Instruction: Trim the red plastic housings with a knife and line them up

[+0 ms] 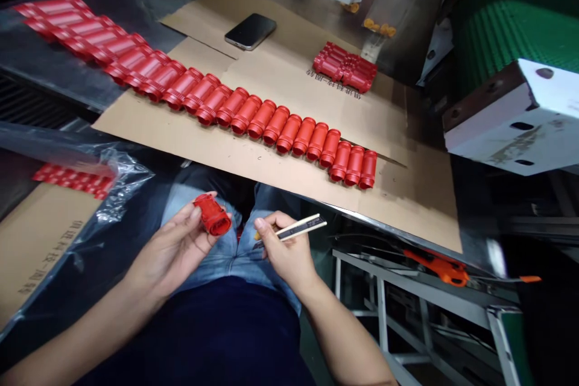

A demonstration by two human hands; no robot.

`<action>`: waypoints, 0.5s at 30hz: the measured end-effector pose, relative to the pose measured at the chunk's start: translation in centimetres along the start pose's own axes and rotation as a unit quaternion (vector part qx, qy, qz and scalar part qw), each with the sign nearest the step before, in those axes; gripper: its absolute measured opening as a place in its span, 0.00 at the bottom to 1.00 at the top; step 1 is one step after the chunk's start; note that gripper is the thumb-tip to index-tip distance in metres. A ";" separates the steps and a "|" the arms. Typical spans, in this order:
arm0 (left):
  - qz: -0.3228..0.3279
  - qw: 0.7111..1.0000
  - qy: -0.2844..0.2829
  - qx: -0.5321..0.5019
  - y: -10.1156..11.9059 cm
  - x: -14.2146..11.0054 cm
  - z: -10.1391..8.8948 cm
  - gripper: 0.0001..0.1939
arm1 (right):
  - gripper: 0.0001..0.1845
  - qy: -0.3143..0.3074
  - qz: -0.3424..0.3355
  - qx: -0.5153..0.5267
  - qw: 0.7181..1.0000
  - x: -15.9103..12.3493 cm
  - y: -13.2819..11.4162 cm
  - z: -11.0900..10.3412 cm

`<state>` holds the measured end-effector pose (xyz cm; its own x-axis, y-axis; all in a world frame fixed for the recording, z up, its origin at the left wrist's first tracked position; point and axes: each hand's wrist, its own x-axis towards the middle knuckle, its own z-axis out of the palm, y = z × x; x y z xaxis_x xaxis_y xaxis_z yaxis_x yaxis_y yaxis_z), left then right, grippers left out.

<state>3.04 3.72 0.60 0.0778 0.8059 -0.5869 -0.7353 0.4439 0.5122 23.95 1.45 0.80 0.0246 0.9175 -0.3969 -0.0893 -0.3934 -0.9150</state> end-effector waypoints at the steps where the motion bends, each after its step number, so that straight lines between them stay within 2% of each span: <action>1: -0.016 0.999 0.026 -0.016 0.0 0.3 0.1 0.10 | 0.32 -0.001 -0.011 -0.011 1.000 -0.1 -0.2 -0.2; 2: -0.034 0.998 0.049 -0.029 0.0 0.5 0.3 0.06 | 0.32 -0.007 -0.018 -0.020 1.000 -0.2 -0.3 -0.2; 6: -0.091 0.990 0.085 -0.062 -0.3 0.9 0.8 0.15 | 0.32 -0.050 0.008 -0.022 0.998 -0.5 -0.5 0.4; 10: -0.108 0.989 0.080 -0.066 -0.5 0.8 0.9 0.15 | 0.32 -0.088 0.043 0.010 0.995 -0.3 -0.6 1.7; 15: -0.087 0.994 0.037 -0.048 -0.9 0.7 0.2 0.10 | 0.33 -0.123 0.081 0.029 0.989 0.4 -1.0 2.4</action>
<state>3.86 3.96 -0.15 0.1617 0.6876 -0.7078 -0.7763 0.5314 0.3389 21.62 2.33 1.78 -0.2376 0.8321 -0.5011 -0.1294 -0.5384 -0.8327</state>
